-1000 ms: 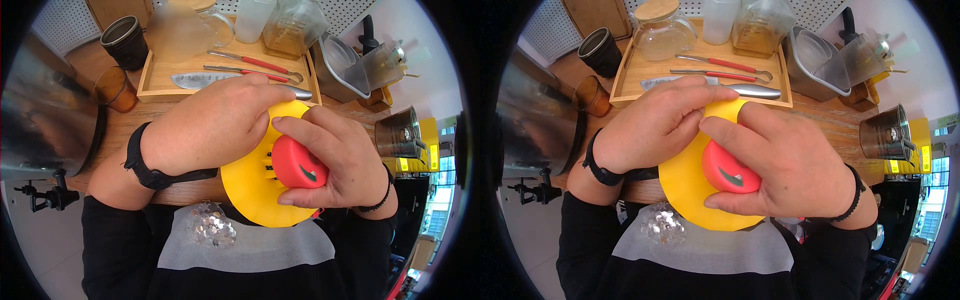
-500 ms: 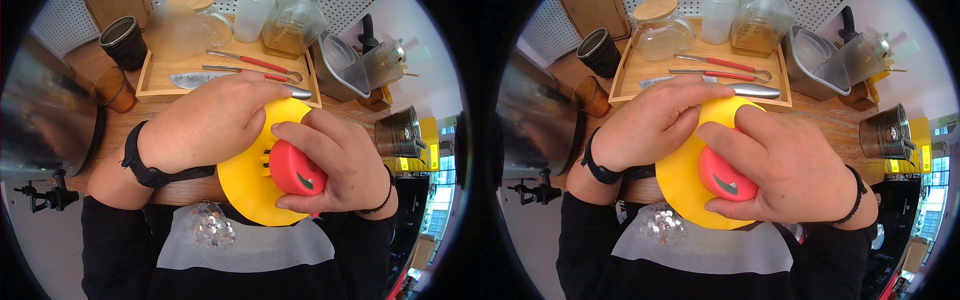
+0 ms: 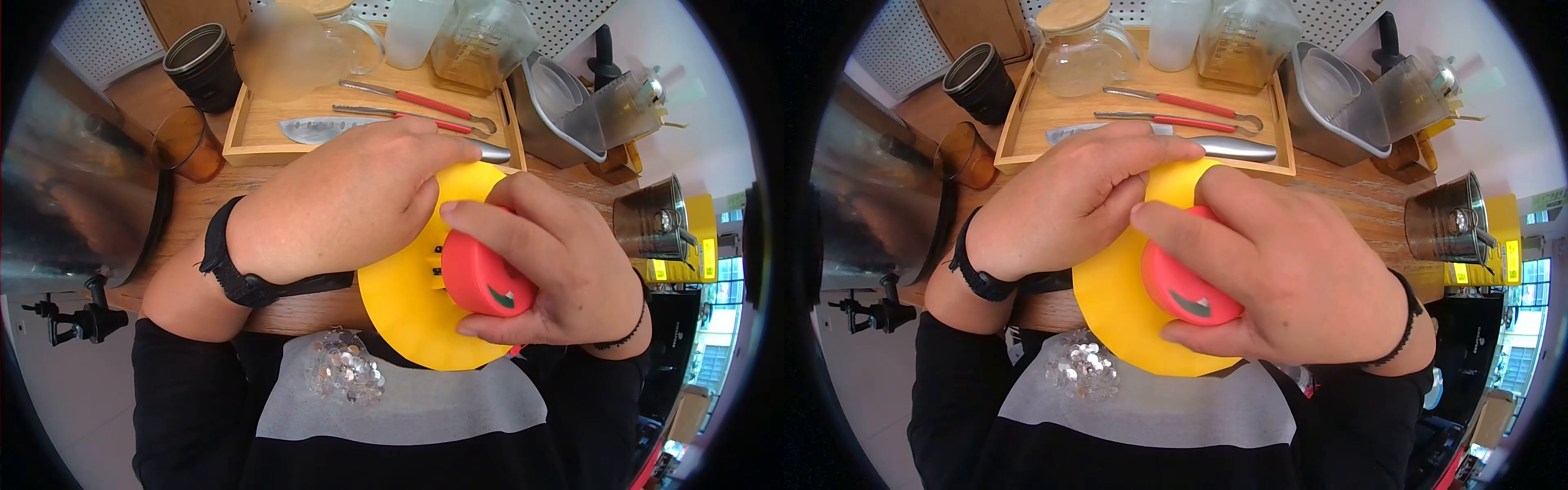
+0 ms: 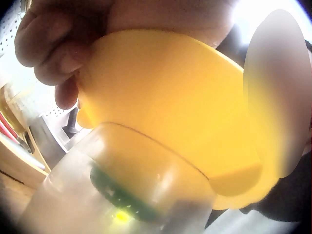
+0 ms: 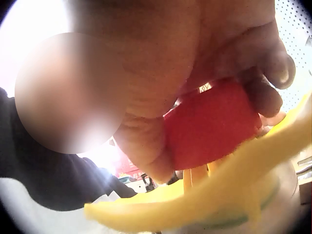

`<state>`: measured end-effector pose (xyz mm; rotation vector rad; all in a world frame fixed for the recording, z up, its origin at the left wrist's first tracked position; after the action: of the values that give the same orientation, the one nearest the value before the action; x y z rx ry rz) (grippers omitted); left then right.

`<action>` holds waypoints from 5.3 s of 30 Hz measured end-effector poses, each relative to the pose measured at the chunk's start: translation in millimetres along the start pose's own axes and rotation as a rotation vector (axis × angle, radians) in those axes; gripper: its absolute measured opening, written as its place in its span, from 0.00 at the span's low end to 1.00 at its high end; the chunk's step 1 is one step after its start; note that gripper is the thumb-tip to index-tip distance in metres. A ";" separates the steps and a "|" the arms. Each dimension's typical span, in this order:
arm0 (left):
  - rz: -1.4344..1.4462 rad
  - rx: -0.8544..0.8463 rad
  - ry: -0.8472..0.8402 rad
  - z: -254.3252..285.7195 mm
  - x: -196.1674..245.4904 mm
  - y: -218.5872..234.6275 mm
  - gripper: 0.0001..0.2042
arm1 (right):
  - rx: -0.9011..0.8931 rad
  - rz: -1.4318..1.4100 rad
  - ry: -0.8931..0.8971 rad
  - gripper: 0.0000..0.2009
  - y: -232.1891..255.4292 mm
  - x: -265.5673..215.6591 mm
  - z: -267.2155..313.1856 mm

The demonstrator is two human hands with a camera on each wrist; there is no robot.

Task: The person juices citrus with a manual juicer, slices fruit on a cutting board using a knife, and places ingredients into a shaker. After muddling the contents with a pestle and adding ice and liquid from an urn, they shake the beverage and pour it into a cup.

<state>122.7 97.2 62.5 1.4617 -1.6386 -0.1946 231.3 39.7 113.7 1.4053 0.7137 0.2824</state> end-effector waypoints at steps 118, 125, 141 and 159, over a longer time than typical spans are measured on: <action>0.047 -0.032 0.030 -1.3 1.2 0.1 0.19 | 0.095 -0.079 0.075 0.34 6.2 2.4 0.1; 0.026 -0.023 0.025 -1.7 4.9 1.1 0.19 | -0.004 -0.078 -0.001 0.34 -5.7 2.0 0.8; 0.006 -0.035 0.027 -1.5 3.1 0.6 0.19 | 0.087 -0.093 0.104 0.31 -4.8 1.3 2.0; 0.004 -0.041 0.034 -1.2 0.3 0.6 0.19 | -0.054 -0.143 0.046 0.32 -3.7 7.1 1.6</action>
<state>123.0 97.6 63.7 1.4239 -1.6010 -0.1990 236.8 41.9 108.2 1.2931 0.8341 0.2206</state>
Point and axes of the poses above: each hand's wrist, its own z-axis away from the middle knuckle, its own y-axis out of the back of the hand, x = y × z, the point moved 7 cm from there along -z, towards the middle knuckle, and after that the axes turned 15 degrees about -y, right-handed, at the moved point
